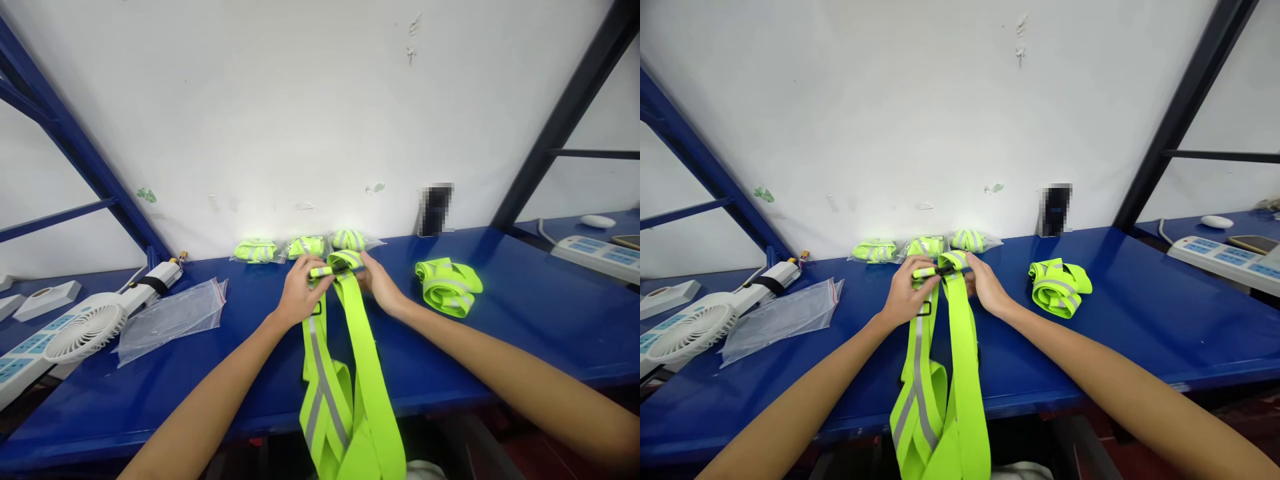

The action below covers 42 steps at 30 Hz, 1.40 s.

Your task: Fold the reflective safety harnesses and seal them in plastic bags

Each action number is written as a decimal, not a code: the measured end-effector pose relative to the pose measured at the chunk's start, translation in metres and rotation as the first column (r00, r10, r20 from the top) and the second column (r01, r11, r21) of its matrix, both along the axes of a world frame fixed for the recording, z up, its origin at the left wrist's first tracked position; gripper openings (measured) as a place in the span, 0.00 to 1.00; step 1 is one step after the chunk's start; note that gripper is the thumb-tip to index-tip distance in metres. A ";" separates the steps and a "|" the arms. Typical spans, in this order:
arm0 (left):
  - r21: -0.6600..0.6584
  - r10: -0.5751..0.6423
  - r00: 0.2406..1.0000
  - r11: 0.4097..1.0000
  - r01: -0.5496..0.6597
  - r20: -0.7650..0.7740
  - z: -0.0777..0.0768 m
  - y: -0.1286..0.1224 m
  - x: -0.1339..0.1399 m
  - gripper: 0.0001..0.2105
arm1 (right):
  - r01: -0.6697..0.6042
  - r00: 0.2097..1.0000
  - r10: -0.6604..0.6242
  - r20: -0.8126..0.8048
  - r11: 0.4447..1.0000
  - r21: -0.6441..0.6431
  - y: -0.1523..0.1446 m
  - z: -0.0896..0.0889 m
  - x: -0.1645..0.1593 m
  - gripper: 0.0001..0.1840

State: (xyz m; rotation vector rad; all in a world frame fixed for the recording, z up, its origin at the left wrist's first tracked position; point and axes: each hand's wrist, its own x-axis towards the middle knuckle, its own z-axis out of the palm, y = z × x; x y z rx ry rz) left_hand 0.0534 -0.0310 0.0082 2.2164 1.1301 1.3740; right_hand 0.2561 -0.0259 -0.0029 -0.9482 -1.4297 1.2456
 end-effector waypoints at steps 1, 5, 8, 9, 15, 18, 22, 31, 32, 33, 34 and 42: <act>-0.062 0.046 0.993 0.997 -0.039 0.107 0.001 0.001 0.000 0.14 | -0.011 0.996 0.005 0.089 0.998 0.062 -0.002 0.001 0.001 0.36; -0.294 0.136 0.909 0.956 -0.015 0.395 0.001 0.009 -0.002 0.18 | 0.018 0.931 -0.135 0.340 0.945 0.328 -0.006 0.004 0.003 0.40; -0.397 0.157 0.876 0.917 0.043 0.456 -0.003 0.014 -0.002 0.20 | 0.000 0.955 -0.072 0.287 0.969 0.246 -0.001 0.004 0.002 0.34; -0.423 0.163 0.868 0.904 0.059 0.469 -0.005 0.015 -0.002 0.21 | 0.006 0.967 -0.057 0.249 0.979 0.202 0.000 0.004 0.001 0.32; -0.525 0.146 0.793 0.816 0.241 0.591 -0.008 0.014 0.004 0.25 | -0.040 0.998 0.037 0.054 0.998 0.056 0.005 0.003 -0.001 0.28; -0.549 0.173 0.737 0.779 0.304 0.654 -0.004 0.011 0.006 0.27 | -0.091 0.986 0.098 -0.135 0.994 0.061 0.003 0.002 -0.001 0.23; -0.577 0.213 0.738 0.767 0.280 0.640 0.000 0.008 0.008 0.27 | -0.027 0.999 0.034 -0.033 0.982 0.187 0.000 0.004 -0.002 0.17; -0.476 -0.073 0.703 0.686 0.550 0.707 0.006 0.000 0.004 0.26 | 0.189 0.975 -0.162 -0.154 0.965 0.184 0.003 0.007 -0.002 0.11; -0.460 -0.145 0.698 0.656 0.599 0.702 0.007 -0.002 0.002 0.32 | 0.204 0.968 -0.174 -0.178 0.965 0.167 0.003 0.007 -0.002 0.12; -0.458 -0.211 0.703 0.627 0.631 0.680 0.009 -0.004 0.000 0.40 | 0.221 0.962 -0.190 -0.195 0.963 0.152 0.003 0.006 -0.001 0.13; -0.469 -0.268 0.714 0.599 0.649 0.646 0.011 -0.006 -0.002 0.46 | 0.236 0.957 -0.206 -0.203 0.962 0.138 0.003 0.006 -0.001 0.13; -0.428 -0.298 0.848 0.761 0.488 0.438 0.004 0.002 -0.004 0.45 | 0.337 0.938 -0.345 -0.033 0.886 0.319 0.008 0.003 0.005 0.10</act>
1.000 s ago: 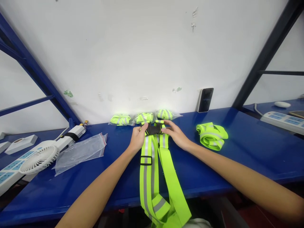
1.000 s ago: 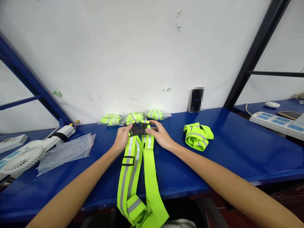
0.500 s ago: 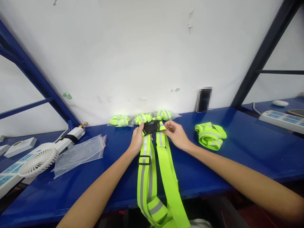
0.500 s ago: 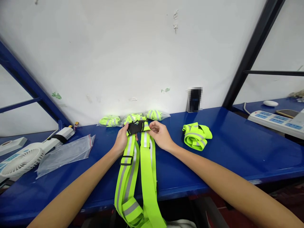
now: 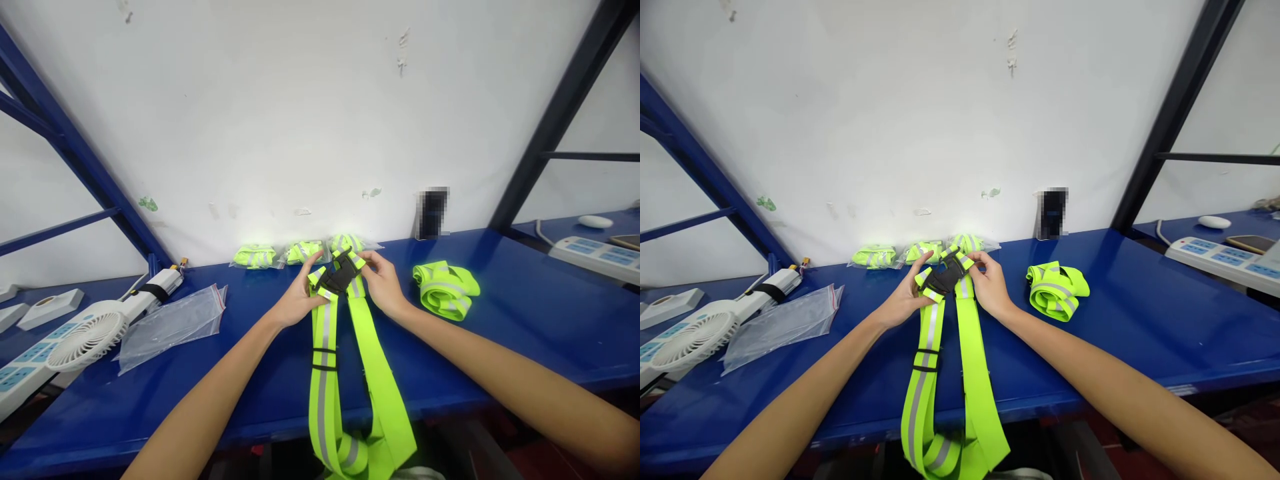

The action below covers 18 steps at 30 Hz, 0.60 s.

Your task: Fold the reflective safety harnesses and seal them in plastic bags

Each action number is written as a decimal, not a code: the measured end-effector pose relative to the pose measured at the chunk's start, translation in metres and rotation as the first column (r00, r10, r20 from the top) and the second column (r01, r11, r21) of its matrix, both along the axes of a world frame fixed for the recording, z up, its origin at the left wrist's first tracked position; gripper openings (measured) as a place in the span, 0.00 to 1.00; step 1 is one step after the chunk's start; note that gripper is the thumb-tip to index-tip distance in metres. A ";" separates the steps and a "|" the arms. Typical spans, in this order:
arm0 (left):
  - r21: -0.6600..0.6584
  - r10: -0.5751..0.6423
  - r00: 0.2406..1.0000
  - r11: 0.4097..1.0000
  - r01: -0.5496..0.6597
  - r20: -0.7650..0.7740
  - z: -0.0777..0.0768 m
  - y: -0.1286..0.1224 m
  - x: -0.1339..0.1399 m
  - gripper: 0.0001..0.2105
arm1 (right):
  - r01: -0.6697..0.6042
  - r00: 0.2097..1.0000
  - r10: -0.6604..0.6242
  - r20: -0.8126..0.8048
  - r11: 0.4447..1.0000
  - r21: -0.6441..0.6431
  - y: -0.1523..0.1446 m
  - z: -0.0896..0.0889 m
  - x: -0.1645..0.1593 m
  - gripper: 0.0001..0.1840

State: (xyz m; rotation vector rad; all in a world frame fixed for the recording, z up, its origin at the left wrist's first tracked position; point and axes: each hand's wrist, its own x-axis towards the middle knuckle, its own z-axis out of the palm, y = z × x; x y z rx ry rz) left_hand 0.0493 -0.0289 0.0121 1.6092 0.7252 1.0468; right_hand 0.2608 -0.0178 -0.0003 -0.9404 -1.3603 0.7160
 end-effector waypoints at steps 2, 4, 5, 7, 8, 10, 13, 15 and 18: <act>0.014 0.066 0.998 0.998 -0.066 0.026 -0.005 0.006 0.000 0.33 | 0.024 0.988 -0.033 0.154 0.998 0.062 0.002 -0.002 0.003 0.11; -0.031 0.116 0.991 0.993 -0.114 0.063 -0.010 0.010 0.000 0.22 | 0.031 0.956 -0.064 0.287 0.993 0.117 0.002 -0.004 0.004 0.12; -0.073 0.133 0.987 0.989 -0.127 0.085 -0.011 0.011 0.001 0.19 | 0.033 0.938 -0.077 0.338 0.991 0.133 0.002 -0.004 0.004 0.12; -0.177 0.152 0.979 0.976 -0.127 0.138 -0.011 0.011 0.002 0.17 | 0.027 0.911 -0.081 0.404 0.990 0.139 0.000 -0.005 0.003 0.12; -0.228 0.153 0.974 0.967 -0.113 0.168 -0.010 0.010 0.003 0.17 | 0.017 0.902 -0.074 0.426 0.991 0.136 -0.001 -0.004 0.002 0.13; -0.313 0.149 0.959 0.947 -0.069 0.240 -0.006 0.007 0.005 0.18 | -0.005 0.889 -0.054 0.455 0.992 0.127 -0.003 -0.003 0.001 0.14; -0.376 0.135 0.930 0.927 0.004 0.343 -0.001 0.002 0.007 0.23 | -0.028 0.886 -0.017 0.463 0.996 0.090 -0.007 -0.001 0.000 0.15; -0.388 0.127 0.918 0.921 0.032 0.376 0.000 0.000 0.007 0.29 | -0.044 0.897 0.024 0.440 0.998 0.035 -0.009 -0.001 -0.002 0.13; -0.403 0.144 0.918 0.915 0.019 0.370 -0.003 0.001 0.008 0.31 | -0.170 0.930 0.190 0.313 0.981 -0.091 -0.012 -0.004 -0.005 0.12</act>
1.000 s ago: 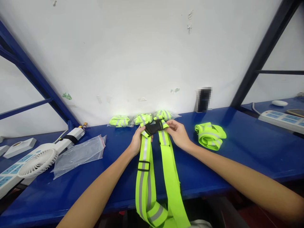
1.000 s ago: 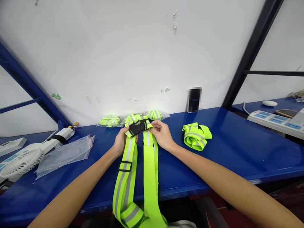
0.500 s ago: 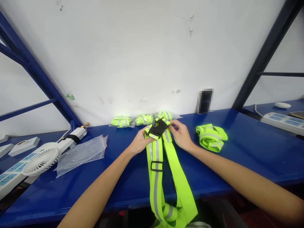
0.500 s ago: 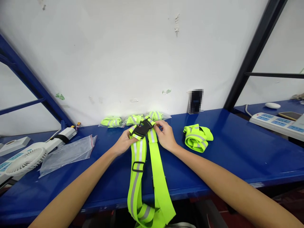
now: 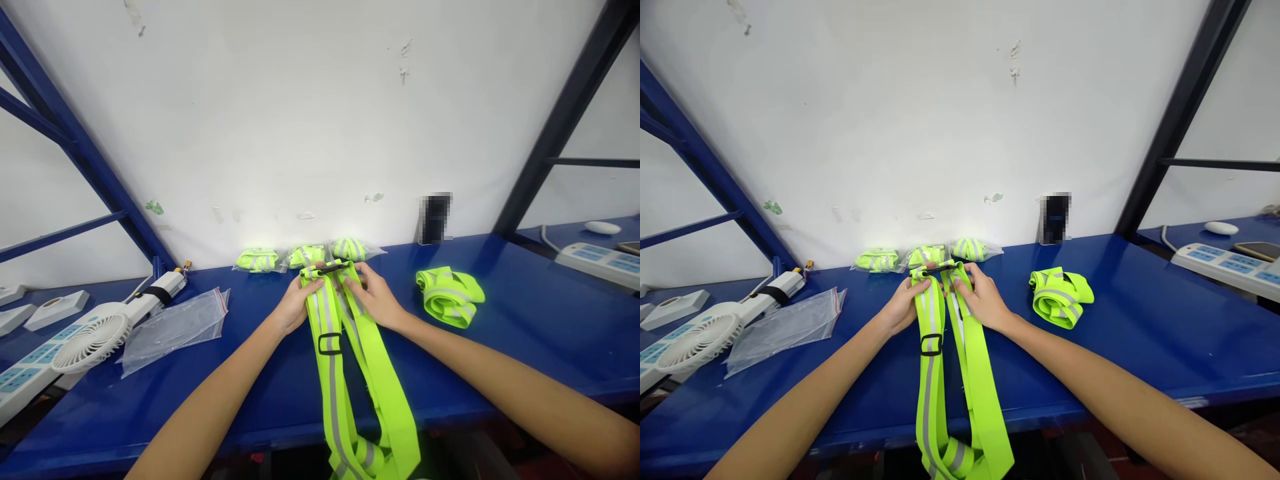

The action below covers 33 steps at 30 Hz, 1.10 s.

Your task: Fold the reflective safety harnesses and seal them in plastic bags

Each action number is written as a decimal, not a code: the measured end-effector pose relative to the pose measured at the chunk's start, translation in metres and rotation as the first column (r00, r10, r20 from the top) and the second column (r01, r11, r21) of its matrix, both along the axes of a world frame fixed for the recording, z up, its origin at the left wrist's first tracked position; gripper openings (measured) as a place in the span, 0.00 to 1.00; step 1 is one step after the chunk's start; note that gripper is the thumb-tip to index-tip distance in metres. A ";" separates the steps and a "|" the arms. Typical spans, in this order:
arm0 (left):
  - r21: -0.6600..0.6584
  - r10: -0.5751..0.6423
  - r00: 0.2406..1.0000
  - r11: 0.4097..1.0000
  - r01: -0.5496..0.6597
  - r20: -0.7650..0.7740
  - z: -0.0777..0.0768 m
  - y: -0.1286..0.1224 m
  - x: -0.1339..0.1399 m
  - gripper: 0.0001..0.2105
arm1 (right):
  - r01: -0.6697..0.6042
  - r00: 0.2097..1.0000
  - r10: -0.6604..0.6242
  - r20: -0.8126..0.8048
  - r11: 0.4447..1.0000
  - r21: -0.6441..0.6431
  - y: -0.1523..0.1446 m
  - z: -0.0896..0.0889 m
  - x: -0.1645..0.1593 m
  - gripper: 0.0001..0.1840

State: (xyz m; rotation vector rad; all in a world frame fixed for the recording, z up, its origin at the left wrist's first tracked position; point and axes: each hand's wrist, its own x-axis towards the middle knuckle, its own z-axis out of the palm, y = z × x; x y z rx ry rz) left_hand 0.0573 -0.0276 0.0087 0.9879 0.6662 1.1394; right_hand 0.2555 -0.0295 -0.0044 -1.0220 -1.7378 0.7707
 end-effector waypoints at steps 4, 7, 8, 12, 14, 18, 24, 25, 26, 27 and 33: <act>-0.035 0.048 0.999 0.998 -0.048 -0.016 -0.005 0.003 0.002 0.25 | -0.057 0.996 0.051 -0.070 0.996 -0.074 0.000 -0.004 -0.003 0.15; -0.031 0.051 0.998 0.998 -0.050 0.039 -0.002 0.003 0.003 0.24 | -0.021 1.000 0.020 -0.006 0.999 -0.027 0.000 -0.002 -0.003 0.16; -0.028 0.048 0.997 0.999 -0.046 0.065 0.000 0.002 0.003 0.25 | -0.029 1.000 0.029 -0.009 1.000 -0.013 0.000 0.000 -0.003 0.17; -0.030 0.030 0.992 0.999 -0.026 0.119 0.008 -0.003 0.002 0.24 | -0.115 0.980 0.097 -0.174 0.989 -0.098 0.000 0.005 -0.004 0.19; -0.036 0.009 0.993 0.999 -0.005 0.114 0.009 -0.005 0.002 0.20 | -0.142 0.945 0.078 -0.316 0.973 -0.182 0.001 0.006 -0.005 0.16; -0.080 -0.002 0.997 0.997 0.008 0.078 0.007 -0.006 0.005 0.15 | -0.182 0.844 -0.009 -0.537 0.936 -0.301 0.003 0.007 -0.005 0.15; -0.069 0.039 0.999 0.997 -0.041 -0.023 0.006 -0.007 0.011 0.21 | -0.344 0.790 0.062 -0.610 0.868 -0.358 -0.001 0.008 -0.006 0.15; -0.065 0.026 0.999 0.997 -0.028 -0.030 0.006 -0.007 0.011 0.22 | -0.332 0.805 0.073 -0.588 0.877 -0.346 -0.001 0.007 -0.006 0.16; -0.057 0.014 0.999 0.998 -0.016 -0.034 0.005 -0.007 0.011 0.23 | -0.292 0.834 0.076 -0.546 0.901 -0.321 0.000 0.006 -0.006 0.16; -0.044 0.005 0.999 0.999 -0.007 -0.038 0.004 -0.007 0.012 0.23 | -0.217 0.875 0.062 -0.480 0.937 -0.273 0.001 0.005 -0.005 0.16; 0.044 0.086 0.992 0.996 -0.082 -0.097 -0.008 -0.002 0.011 0.19 | 0.155 0.981 -0.178 0.073 0.957 0.246 0.002 0.006 0.003 0.17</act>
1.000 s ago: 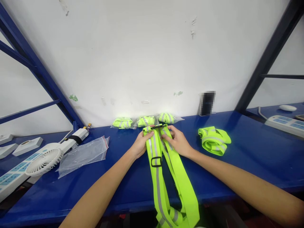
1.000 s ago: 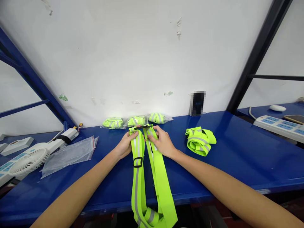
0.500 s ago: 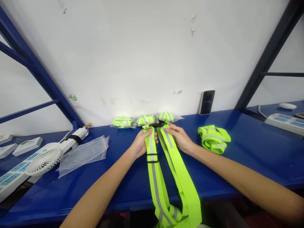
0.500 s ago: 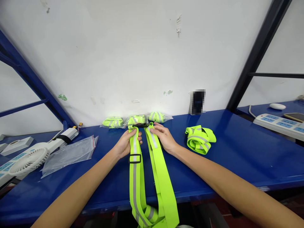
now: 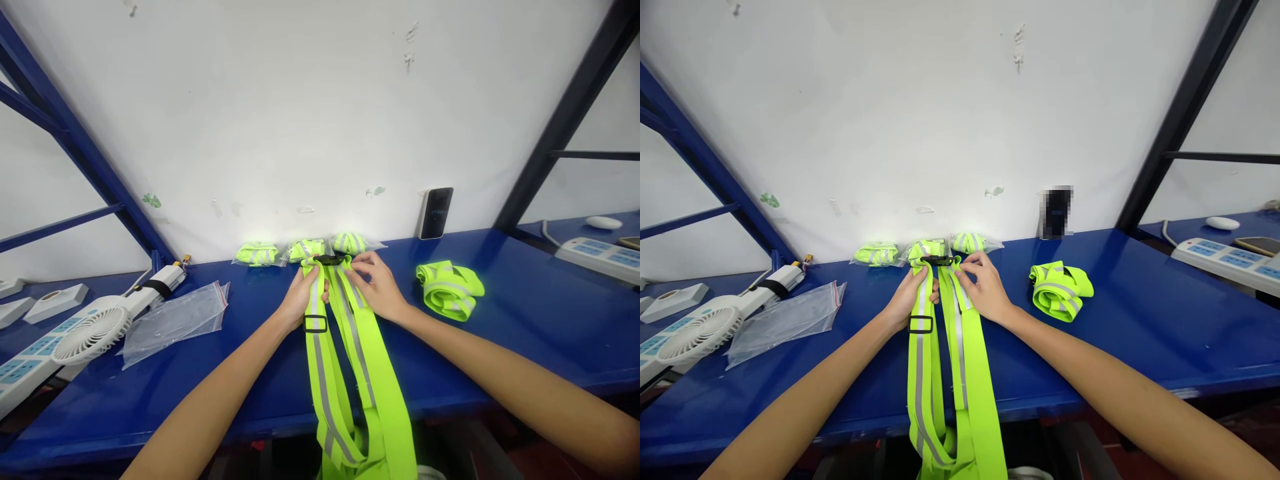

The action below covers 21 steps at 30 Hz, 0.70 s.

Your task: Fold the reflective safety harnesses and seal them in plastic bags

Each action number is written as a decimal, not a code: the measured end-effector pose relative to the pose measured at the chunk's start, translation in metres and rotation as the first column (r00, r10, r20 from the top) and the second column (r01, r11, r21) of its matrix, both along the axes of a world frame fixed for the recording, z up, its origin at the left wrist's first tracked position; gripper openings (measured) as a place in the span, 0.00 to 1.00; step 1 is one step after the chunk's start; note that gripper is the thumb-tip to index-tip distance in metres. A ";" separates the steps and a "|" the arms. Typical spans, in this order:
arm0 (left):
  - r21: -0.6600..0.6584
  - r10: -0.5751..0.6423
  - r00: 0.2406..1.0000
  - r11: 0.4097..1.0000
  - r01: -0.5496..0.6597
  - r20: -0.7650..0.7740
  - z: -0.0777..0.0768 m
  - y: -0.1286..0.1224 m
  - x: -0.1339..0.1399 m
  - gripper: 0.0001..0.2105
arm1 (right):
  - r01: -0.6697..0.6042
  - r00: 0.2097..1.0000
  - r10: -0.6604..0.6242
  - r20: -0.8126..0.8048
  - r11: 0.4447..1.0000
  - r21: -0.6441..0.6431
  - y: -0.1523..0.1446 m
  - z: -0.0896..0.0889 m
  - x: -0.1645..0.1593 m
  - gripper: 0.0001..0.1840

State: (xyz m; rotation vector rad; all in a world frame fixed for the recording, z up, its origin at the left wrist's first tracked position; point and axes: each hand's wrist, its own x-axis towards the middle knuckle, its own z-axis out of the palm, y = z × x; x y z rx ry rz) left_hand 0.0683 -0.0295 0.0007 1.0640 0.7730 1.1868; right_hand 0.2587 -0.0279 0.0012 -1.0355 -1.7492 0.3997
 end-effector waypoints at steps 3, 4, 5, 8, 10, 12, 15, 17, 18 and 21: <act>0.002 0.033 0.997 0.999 -0.033 -0.071 -0.003 0.001 -0.001 0.20 | -0.038 0.984 0.041 0.172 0.999 -0.024 -0.002 0.000 0.000 0.18; 0.002 0.037 0.996 0.999 -0.037 -0.085 -0.003 0.002 -0.001 0.20 | -0.043 0.980 0.049 0.191 0.998 -0.036 -0.002 -0.001 0.000 0.18; 0.005 0.038 0.995 0.999 -0.038 -0.088 -0.003 0.002 -0.001 0.20 | -0.048 0.980 0.055 0.189 0.998 -0.045 -0.002 -0.002 -0.001 0.17; 0.015 0.044 0.997 0.999 -0.043 -0.066 -0.003 0.003 -0.002 0.21 | -0.115 0.990 0.124 0.067 0.985 -0.129 -0.002 -0.006 -0.006 0.12; 0.000 0.062 0.996 0.998 -0.062 -0.067 -0.003 0.003 -0.002 0.23 | -0.173 0.985 0.167 -0.048 0.965 -0.197 -0.004 -0.007 -0.010 0.07; -0.013 0.071 0.995 0.997 -0.072 -0.070 -0.002 0.002 -0.001 0.23 | -0.188 0.981 0.173 -0.090 0.959 -0.212 -0.009 -0.006 -0.012 0.13; -0.010 0.038 0.998 0.999 -0.038 -0.059 0.000 -0.002 0.002 0.22 | -0.167 0.986 0.161 -0.047 0.973 -0.159 -0.016 0.000 -0.014 0.14; -0.021 0.007 0.998 1.000 -0.009 -0.068 0.002 -0.005 0.004 0.20 | -0.202 0.979 0.197 -0.049 0.967 -0.154 -0.020 0.004 -0.013 0.12; -0.029 -0.009 0.997 1.000 0.007 -0.074 0.003 -0.007 0.005 0.19 | -0.223 0.974 0.214 -0.068 0.961 -0.164 -0.021 0.006 -0.013 0.11; -0.030 -0.051 0.996 0.998 0.049 -0.067 0.006 -0.010 0.007 0.17 | -0.224 0.970 0.197 -0.143 0.954 -0.202 -0.021 0.007 -0.014 0.10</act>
